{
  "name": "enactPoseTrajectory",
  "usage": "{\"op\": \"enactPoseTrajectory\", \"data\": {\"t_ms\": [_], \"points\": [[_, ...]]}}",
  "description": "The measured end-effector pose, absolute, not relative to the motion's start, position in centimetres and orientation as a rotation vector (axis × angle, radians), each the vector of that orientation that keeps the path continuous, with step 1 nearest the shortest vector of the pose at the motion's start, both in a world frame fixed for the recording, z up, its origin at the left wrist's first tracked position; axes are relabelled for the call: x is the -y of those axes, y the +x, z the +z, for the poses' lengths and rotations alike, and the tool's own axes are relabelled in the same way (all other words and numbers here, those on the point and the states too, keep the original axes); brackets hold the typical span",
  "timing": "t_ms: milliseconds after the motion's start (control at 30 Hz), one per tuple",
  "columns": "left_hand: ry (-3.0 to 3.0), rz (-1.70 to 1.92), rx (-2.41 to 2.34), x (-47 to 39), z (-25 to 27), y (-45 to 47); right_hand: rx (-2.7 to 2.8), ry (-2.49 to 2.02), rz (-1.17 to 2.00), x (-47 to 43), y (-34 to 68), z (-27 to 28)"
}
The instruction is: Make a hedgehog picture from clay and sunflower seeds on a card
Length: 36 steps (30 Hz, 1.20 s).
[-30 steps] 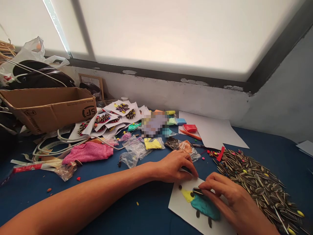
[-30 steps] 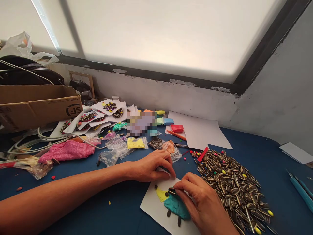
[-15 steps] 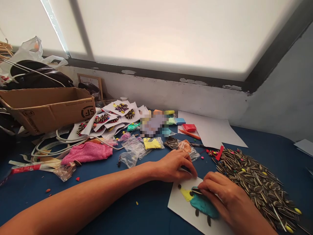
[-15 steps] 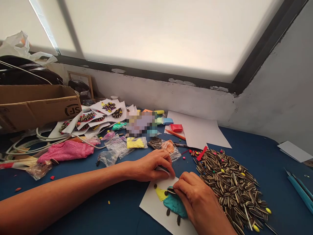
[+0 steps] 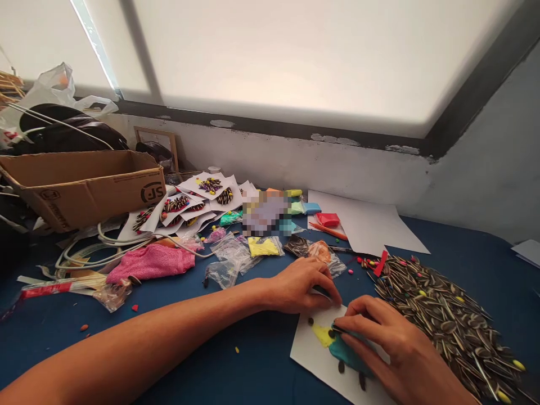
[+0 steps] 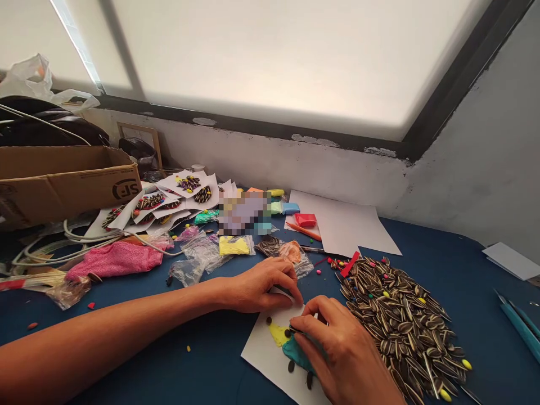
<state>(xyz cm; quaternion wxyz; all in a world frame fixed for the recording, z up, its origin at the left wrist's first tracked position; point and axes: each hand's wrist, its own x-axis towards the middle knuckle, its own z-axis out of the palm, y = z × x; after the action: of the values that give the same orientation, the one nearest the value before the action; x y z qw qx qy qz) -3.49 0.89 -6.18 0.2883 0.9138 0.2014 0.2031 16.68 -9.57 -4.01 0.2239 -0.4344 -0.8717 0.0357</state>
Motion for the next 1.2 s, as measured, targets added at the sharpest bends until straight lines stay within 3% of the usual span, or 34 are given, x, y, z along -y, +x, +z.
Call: {"op": "enactPoseTrajectory", "data": {"t_ms": [567,800,1200], "points": [[2.433,0.527,-0.556,-1.0,-6.4,-3.4,2.420,-1.234,0.042,9.5,16.7,-4.7],[2.426,0.523,-0.544,-0.9,-6.1,-3.6,2.048,-1.665,-0.427,7.6,21.9,-3.8],[2.426,0.535,-0.537,-1.0,-6.5,-3.4,2.168,-1.748,-0.269,6.1,22.2,-5.5]]}}
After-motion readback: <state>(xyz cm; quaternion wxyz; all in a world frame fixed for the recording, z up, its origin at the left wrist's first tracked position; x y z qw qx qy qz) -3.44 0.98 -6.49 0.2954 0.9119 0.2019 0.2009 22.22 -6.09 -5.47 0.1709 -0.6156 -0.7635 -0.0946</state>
